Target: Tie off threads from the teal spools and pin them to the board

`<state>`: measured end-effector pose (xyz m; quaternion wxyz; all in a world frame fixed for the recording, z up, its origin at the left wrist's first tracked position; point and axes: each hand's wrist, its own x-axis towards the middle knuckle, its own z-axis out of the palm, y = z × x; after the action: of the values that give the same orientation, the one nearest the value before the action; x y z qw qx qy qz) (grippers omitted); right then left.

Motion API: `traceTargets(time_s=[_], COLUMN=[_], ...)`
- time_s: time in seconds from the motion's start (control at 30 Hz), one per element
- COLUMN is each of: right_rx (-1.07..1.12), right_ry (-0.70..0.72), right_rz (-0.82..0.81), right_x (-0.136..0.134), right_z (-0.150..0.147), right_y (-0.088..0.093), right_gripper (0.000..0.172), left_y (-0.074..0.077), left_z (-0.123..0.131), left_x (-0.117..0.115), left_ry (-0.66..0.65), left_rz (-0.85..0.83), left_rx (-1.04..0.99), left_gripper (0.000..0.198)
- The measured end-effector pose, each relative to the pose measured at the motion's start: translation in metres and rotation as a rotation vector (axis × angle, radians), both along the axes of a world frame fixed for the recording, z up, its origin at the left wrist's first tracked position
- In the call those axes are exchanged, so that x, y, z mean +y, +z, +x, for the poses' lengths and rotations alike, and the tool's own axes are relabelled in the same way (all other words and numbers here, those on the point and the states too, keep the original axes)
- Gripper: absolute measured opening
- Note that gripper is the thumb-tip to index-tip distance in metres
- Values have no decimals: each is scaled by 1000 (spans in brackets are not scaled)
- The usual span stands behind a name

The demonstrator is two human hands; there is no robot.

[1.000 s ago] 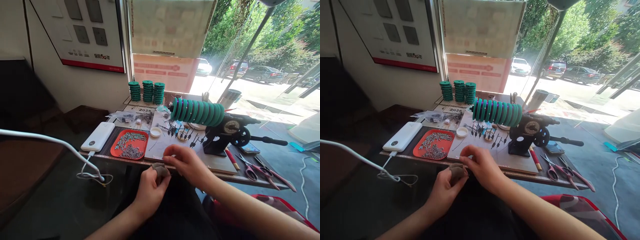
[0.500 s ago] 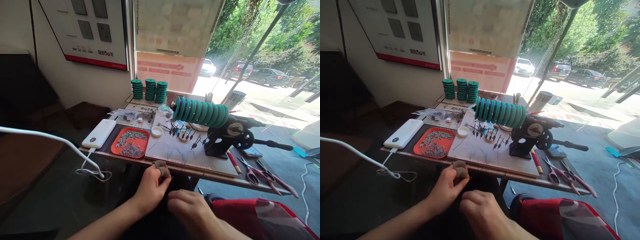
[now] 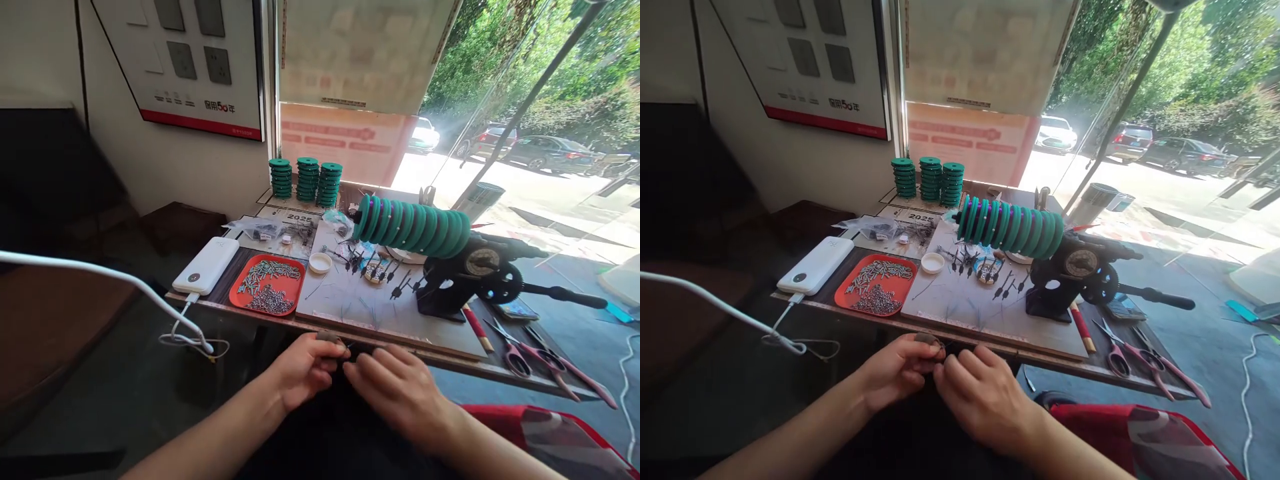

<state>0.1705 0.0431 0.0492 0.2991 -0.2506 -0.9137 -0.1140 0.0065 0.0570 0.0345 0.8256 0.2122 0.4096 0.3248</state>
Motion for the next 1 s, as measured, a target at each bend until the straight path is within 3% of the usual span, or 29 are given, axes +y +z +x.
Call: traceTargets(time_s=[0.07, 0.13, 0.2, 0.23, 0.33, 0.4, 0.47, 0.53, 0.6, 0.63, 0.67, 0.73, 0.8, 0.83, 0.9, 1.0], right_rx=[-119, -105, -60, -30, 149, 376, 610, 680, 601, 546, 497, 384, 186, 77, -67, -65], right_ry=[28, 14, 10, 20, 46, 0, -86, -101, -105, -126, -150, -158, -59, -6, 59, 51], right_rz=[99, 89, 1, -67, -440, -810, -1178, -1431, -1473, -1376, -1201, -691, -219, -68, 93, 109], right_x=[-6, -11, -19, -23, -25, -10, 16, 41, 54, 53, 48, 31, 12, 5, -2, -6], right_z=[3, 2, 0, -1, -6, -14, -26, -38, -44, -43, -38, -23, -8, -2, 3, 1], right_y=[-12, -21, -24, -24, -11, 4, 19, 30, 35, 34, 32, 24, 13, 7, -6, -20], right_gripper=[19, 23, 31, 34, 31, 20, 13, 12, 10, 9, 8, 10, 16, 18, 19, 20], left_y=[-2, -3, -2, -3, -10, -18, -25, -26, -20, -15, -10, -1, 2, 2, 0, -1], left_z=[1, 2, 3, 4, 4, 2, 0, -2, -3, -3, -3, -2, -2, -1, 0, 1], left_x=[1, -2, -6, -9, -15, -17, -17, -15, -14, -13, -12, -9, -5, -3, -1, -1], left_ry=[-11, -22, -37, -41, 15, 171, 368, 450, 377, 314, 249, 121, 29, 4, -11, -11], left_rz=[-49, -26, 134, 302, 989, 1393, 1677, 1809, 1689, 1517, 1286, 735, 253, 94, -56, -62], left_rx=[-38, -22, 111, 234, 683, 926, 1097, 1163, 1092, 1002, 869, 514, 156, 33, -77, -78], left_gripper=[15, 14, 9, 7, 11, 13, 16, 19, 17, 14, 12, 7, 6, 9, 13, 14])
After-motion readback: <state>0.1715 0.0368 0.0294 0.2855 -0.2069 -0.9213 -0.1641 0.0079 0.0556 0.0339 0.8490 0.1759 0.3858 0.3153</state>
